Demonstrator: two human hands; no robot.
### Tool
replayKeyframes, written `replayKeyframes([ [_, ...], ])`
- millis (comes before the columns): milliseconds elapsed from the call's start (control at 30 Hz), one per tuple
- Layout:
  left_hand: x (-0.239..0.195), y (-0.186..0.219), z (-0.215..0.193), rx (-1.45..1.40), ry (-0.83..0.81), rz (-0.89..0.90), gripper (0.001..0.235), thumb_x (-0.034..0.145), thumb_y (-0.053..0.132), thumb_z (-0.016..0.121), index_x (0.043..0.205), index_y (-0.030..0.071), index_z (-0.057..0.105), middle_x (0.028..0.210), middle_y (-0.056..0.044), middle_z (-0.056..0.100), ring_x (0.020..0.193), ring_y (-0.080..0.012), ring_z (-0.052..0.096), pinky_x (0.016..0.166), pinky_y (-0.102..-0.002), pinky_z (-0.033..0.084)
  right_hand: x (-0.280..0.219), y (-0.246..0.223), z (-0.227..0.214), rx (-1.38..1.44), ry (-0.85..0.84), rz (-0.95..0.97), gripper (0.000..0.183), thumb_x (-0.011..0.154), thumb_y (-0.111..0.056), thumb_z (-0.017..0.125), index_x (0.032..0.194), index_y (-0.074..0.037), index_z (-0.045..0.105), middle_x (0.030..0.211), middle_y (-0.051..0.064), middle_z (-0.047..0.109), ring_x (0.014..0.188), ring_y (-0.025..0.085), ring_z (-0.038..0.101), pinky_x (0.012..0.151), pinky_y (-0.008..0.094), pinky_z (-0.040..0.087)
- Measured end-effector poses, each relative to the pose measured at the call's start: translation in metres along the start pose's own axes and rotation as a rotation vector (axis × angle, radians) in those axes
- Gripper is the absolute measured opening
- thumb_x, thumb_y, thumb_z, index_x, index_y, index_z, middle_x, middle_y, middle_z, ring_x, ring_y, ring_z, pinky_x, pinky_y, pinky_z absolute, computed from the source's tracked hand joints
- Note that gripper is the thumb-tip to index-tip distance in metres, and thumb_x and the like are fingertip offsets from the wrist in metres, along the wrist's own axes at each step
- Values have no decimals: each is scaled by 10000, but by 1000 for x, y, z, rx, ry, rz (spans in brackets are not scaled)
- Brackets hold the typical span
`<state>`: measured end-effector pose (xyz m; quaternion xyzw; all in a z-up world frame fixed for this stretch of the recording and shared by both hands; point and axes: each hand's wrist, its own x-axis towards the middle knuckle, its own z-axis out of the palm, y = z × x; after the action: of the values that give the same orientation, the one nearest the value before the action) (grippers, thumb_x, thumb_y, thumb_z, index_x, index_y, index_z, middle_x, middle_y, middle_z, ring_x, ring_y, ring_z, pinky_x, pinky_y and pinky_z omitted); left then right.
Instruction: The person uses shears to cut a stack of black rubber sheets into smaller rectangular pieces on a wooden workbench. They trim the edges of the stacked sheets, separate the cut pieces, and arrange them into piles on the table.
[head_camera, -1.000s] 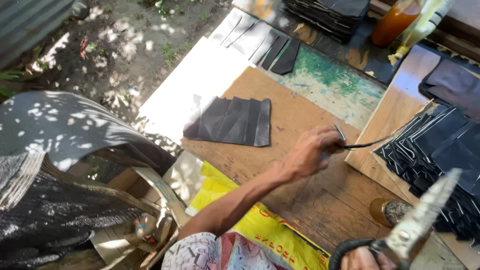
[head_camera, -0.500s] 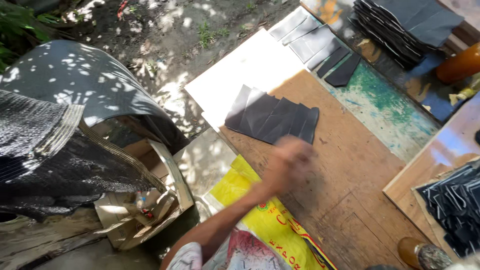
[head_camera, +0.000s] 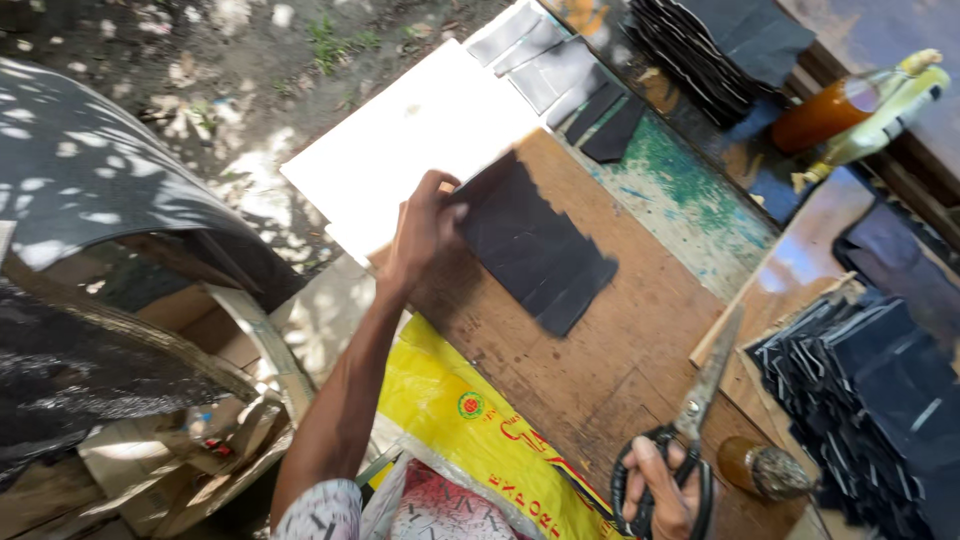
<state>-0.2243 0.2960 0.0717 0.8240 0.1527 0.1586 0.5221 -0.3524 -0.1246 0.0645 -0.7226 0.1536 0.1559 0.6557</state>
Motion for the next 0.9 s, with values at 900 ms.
replayKeyframes([
  [900, -82, 35, 114, -1157, -657, -593, 476, 793, -105, 768, 1247, -62, 629, 1138, -129, 731, 1009, -193, 709, 914, -332, 588, 38, -15, 19, 262, 30, -94, 505, 968, -450, 631, 918, 49, 690, 560, 31, 545, 417, 121, 516, 387, 261, 393],
])
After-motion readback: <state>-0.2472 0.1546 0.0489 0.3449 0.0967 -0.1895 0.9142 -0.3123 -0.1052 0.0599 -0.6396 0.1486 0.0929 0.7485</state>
